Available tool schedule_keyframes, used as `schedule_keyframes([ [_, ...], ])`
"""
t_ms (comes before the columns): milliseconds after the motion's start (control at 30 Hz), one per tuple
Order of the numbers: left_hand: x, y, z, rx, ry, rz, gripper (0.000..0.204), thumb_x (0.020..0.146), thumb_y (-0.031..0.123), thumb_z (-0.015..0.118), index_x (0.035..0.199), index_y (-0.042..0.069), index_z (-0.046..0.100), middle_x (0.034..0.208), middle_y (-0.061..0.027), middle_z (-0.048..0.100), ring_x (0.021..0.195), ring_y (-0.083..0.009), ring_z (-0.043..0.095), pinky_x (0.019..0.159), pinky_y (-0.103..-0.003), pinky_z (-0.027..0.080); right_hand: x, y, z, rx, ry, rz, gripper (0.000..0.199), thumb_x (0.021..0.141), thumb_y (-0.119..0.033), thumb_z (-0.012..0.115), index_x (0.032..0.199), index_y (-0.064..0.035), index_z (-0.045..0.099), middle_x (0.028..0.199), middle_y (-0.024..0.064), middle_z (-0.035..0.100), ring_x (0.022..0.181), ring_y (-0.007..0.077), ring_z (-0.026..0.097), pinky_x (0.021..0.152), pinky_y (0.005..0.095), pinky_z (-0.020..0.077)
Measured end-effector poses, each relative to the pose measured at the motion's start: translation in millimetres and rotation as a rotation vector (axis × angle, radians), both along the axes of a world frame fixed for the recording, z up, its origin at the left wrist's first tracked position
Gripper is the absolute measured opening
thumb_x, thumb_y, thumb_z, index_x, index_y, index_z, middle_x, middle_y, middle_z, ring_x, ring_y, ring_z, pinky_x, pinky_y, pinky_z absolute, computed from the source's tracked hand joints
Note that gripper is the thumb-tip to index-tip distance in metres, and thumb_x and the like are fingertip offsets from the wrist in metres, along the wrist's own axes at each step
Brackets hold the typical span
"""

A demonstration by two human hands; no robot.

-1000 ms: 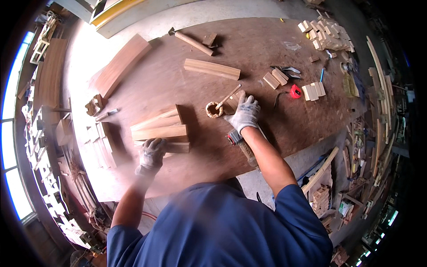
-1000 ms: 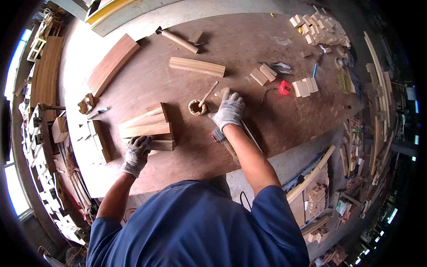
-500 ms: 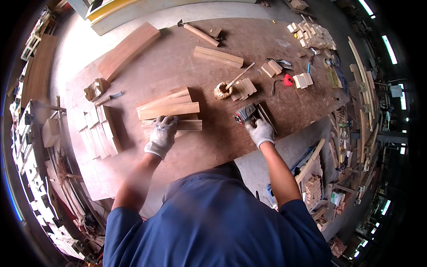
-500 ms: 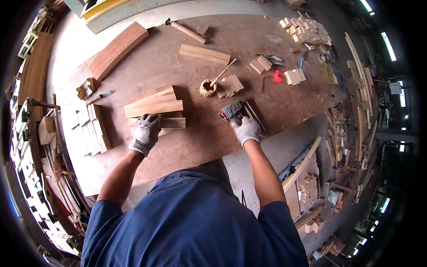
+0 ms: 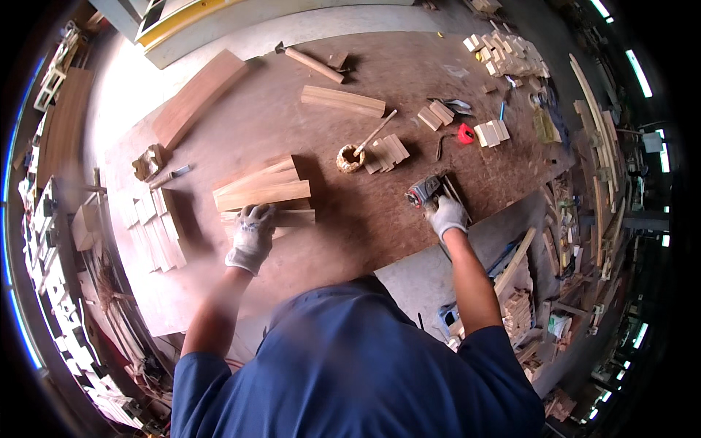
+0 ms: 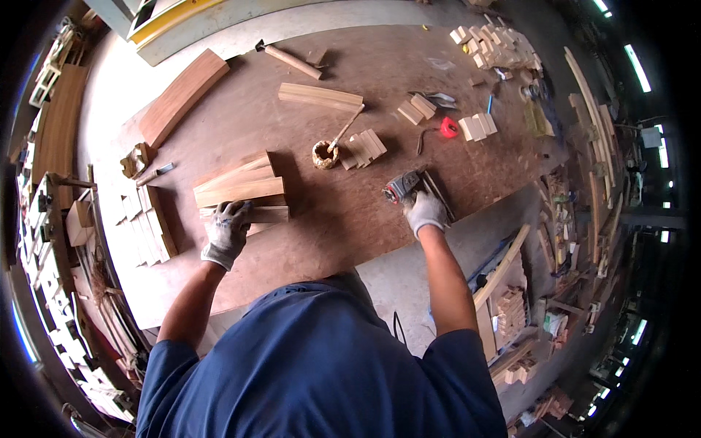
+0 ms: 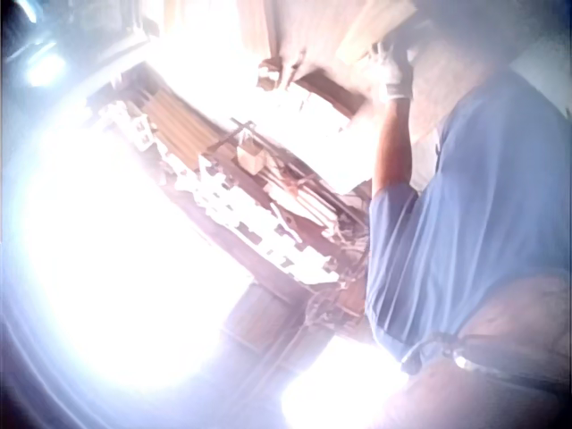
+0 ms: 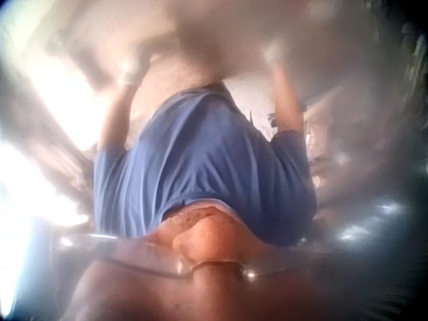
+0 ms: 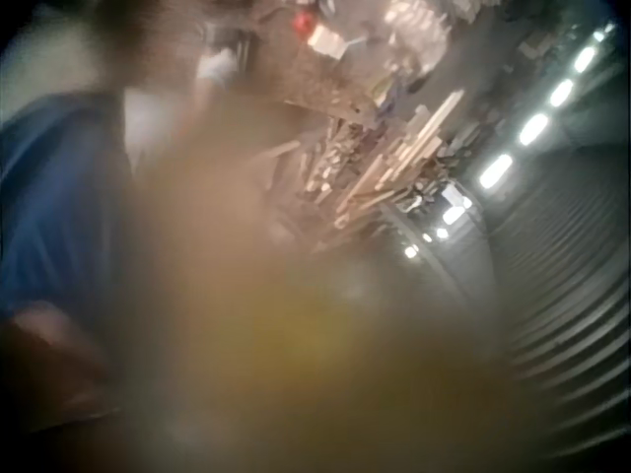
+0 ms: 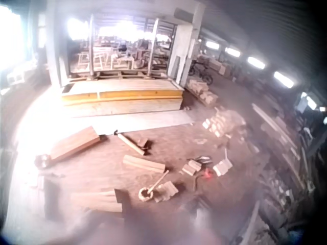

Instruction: The person assembles small wooden blocks into a larger structure. They apply glue to the edges of the blocks using a brush and then use a nail gun to fasten them together. The process is repeated for multiple blocks, gradually building up the structure.

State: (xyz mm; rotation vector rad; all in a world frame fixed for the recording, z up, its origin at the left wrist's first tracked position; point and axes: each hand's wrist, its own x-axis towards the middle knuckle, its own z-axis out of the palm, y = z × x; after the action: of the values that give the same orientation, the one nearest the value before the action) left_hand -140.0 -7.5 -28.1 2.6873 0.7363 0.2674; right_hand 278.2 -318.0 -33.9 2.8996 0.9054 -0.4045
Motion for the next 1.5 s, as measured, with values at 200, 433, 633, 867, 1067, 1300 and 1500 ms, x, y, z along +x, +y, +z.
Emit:
schedule_keyframes([
  [200,11,-3,7,-0.012,0.046,0.008,0.056,0.078,0.008,0.083,0.133,0.013,0.072,0.128,-0.0109,0.071,0.122,-0.0364,0.062,0.103,-0.050,0.052,42,84,-19,0.394,0.076,-0.018,0.039,0.091,-0.027,0.077,0.124,-0.0072,0.074,0.118,0.0207,0.076,0.112,0.0395,0.071,0.099,0.0471,0.0559],
  [433,7,-4,8,-0.017,0.071,0.026,0.057,0.079,0.007,0.082,0.135,0.013,0.071,0.128,-0.0127,0.069,0.122,-0.0374,0.060,0.104,-0.051,0.051,63,135,-41,0.225,0.097,0.109,0.034,0.090,-0.028,0.074,0.121,-0.0124,0.076,0.117,0.0188,0.076,0.110,0.0409,0.072,0.096,0.0496,0.0574],
  [633,11,-2,15,-0.064,0.124,0.022,0.056,0.083,0.009,0.080,0.138,0.013,0.067,0.131,-0.0143,0.066,0.125,-0.0402,0.057,0.107,-0.052,0.049,51,112,-17,0.289,0.007,-0.126,0.027,0.093,-0.035,0.069,0.108,-0.0146,0.079,0.107,0.0179,0.078,0.100,0.0415,0.075,0.088,0.0517,0.0590],
  [867,20,1,40,-0.142,-0.045,0.066,0.045,0.086,0.013,0.077,0.130,0.010,0.069,0.131,-0.0146,0.067,0.125,-0.0386,0.059,0.108,-0.051,0.048,11,40,-9,0.871,0.365,-0.429,0.023,0.094,-0.020,0.075,0.104,0.0002,0.075,0.087,0.0094,0.078,0.076,0.0191,0.073,0.074,0.0372,0.0584],
  [1067,54,50,26,-0.150,0.132,-0.014,0.051,0.089,0.015,0.077,0.139,0.010,0.066,0.140,-0.0152,0.066,0.132,-0.0383,0.058,0.109,-0.049,0.050,-104,39,22,0.963,0.767,-0.401,0.019,0.099,-0.008,0.072,0.116,0.0005,0.068,0.087,0.0048,0.071,0.068,0.0089,0.066,0.057,0.0245,0.0519],
  [1300,71,88,13,-0.087,0.226,-0.047,0.053,0.091,0.013,0.075,0.143,0.011,0.063,0.139,-0.0150,0.066,0.127,-0.0378,0.063,0.103,-0.048,0.054,-162,42,30,0.894,0.872,-0.339,0.012,0.099,-0.011,0.071,0.106,-0.0016,0.070,0.085,0.0020,0.071,0.071,0.0078,0.065,0.063,0.0262,0.0536],
  [1500,76,100,4,0.106,0.124,-0.034,0.049,0.092,0.019,0.077,0.138,0.007,0.066,0.136,-0.0142,0.067,0.126,-0.0375,0.061,0.106,-0.047,0.052,-165,45,39,0.796,0.842,-0.282,0.012,0.096,-0.011,0.072,0.103,-0.0011,0.072,0.081,0.0013,0.071,0.072,0.0084,0.065,0.068,0.0288,0.0550],
])
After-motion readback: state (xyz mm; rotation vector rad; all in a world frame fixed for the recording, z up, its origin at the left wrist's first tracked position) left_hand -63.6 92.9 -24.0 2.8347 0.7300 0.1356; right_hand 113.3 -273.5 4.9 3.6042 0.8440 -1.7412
